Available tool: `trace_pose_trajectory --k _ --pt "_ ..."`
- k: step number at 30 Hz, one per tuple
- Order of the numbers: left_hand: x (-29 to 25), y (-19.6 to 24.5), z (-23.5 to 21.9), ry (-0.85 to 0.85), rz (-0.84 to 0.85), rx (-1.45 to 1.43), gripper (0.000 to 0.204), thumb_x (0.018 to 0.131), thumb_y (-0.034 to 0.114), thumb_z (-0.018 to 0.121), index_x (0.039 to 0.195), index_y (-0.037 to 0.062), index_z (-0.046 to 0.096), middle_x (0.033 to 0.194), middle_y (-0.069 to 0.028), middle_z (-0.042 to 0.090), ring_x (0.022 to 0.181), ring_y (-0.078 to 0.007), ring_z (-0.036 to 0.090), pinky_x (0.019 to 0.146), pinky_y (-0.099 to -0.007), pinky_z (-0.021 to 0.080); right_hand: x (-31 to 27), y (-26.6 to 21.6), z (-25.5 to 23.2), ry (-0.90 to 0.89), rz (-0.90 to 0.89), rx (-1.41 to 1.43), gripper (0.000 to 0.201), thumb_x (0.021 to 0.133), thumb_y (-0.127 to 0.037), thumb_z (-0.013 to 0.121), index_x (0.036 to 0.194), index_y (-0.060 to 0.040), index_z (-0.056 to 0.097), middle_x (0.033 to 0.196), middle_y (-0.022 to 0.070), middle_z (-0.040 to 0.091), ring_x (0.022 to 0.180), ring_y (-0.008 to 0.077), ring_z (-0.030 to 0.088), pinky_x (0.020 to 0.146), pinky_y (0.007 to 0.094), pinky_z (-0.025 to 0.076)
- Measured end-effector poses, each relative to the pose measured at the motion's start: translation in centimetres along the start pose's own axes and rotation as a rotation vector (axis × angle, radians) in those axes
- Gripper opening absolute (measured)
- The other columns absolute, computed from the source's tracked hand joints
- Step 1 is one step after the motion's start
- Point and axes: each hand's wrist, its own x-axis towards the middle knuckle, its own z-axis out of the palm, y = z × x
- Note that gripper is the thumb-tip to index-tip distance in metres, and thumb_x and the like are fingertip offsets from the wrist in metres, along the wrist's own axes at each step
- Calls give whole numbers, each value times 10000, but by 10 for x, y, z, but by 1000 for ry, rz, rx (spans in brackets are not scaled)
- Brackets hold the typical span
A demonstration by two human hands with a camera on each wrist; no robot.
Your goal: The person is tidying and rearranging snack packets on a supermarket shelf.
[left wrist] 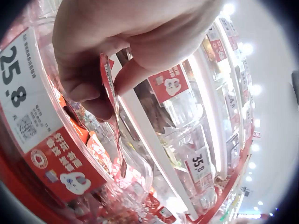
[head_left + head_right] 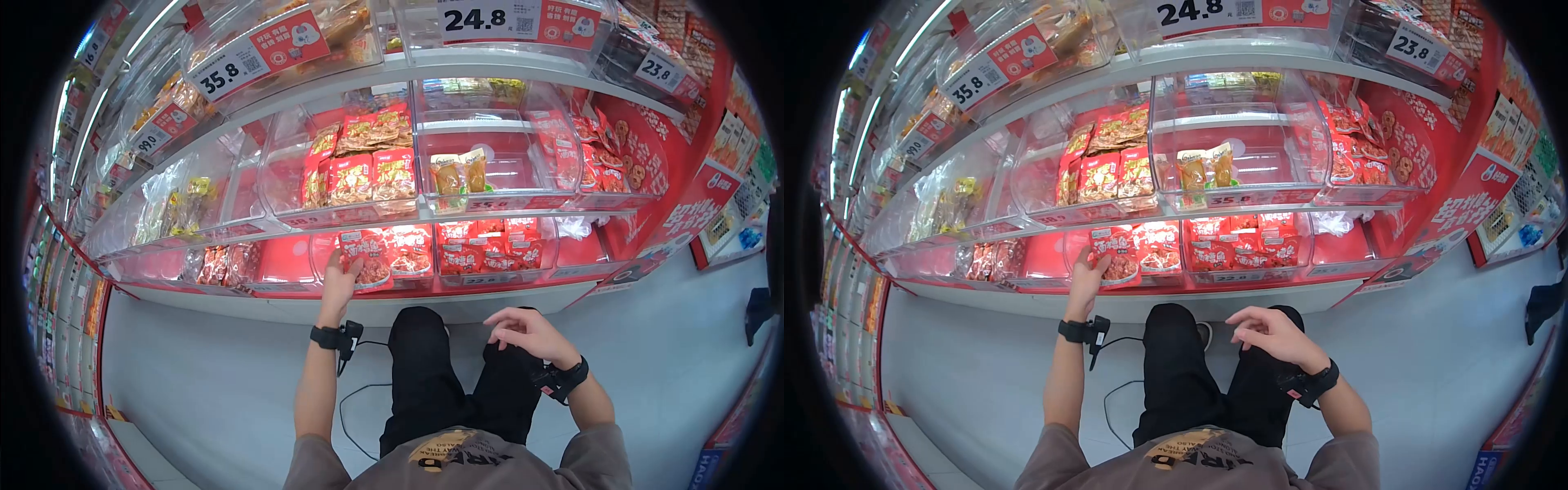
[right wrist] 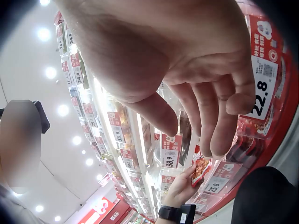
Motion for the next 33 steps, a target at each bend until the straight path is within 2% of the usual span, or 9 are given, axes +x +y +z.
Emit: trace_pose_trajectory --k 4,5,12,18,20,22,27,30,33 --pt "57 -36 0 122 346 714 415 840 189 635 1147 -56 498 1010 -127 629 914 -223 615 792 -338 486 -20 0 -2 53 19 21 262 907 -106 528 1140 15 545 875 82 653 766 106 599 713 237 481" --pt "65 -33 0 14 129 591 478 790 274 675 1092 -62 519 1002 -171 622 938 -289 601 810 -376 469 -24 -1 -3 82 14 38 261 901 -108 539 1131 15 554 864 83 653 763 109 601 713 237 480" --pt "60 -55 -6 121 357 1188 562 682 336 726 1137 62 542 1106 -191 533 1090 -383 461 885 -504 404 -55 -44 -51 380 -84 -23 229 885 -109 563 1074 17 587 863 65 654 768 107 609 703 239 484" --pt "-6 12 22 -63 503 928 392 737 177 688 1084 36 573 1104 -182 538 1085 -352 476 938 -449 373 -13 -110 -163 1074 -564 -512 187 840 -128 592 961 14 614 818 94 647 786 147 625 686 290 482" --pt "-24 30 28 -109 542 816 334 760 143 666 1065 27 591 1086 -163 567 1056 -318 502 918 -402 393 17 -109 -205 1125 -493 -699 238 807 -200 608 925 7 609 855 141 657 809 241 646 716 366 493" --pt "-39 40 33 -96 575 743 312 770 132 653 1057 26 591 1073 -142 574 1045 -290 514 905 -378 398 51 -84 -230 1179 -154 -921 263 784 -224 611 924 -1 608 898 154 658 856 297 639 749 406 494" --pt "-64 62 33 -148 460 615 244 775 97 634 1001 7 615 1073 -139 571 1031 -278 535 904 -363 406 63 -104 -219 1078 297 -1028 350 729 -240 642 991 -11 604 981 179 647 967 352 613 810 442 494" --pt "-71 70 41 -193 491 577 191 786 76 618 958 -6 629 1044 -127 598 993 -251 559 863 -331 427 56 -100 -229 1063 180 -900 379 719 -260 674 987 0 608 941 183 651 946 351 621 802 438 494" --pt "-78 85 59 -248 482 506 166 807 68 600 953 -3 636 1015 -110 624 955 -201 577 806 -285 435 57 -86 -245 1121 -332 -454 269 773 -191 660 932 19 600 774 99 647 698 197 631 647 340 499"
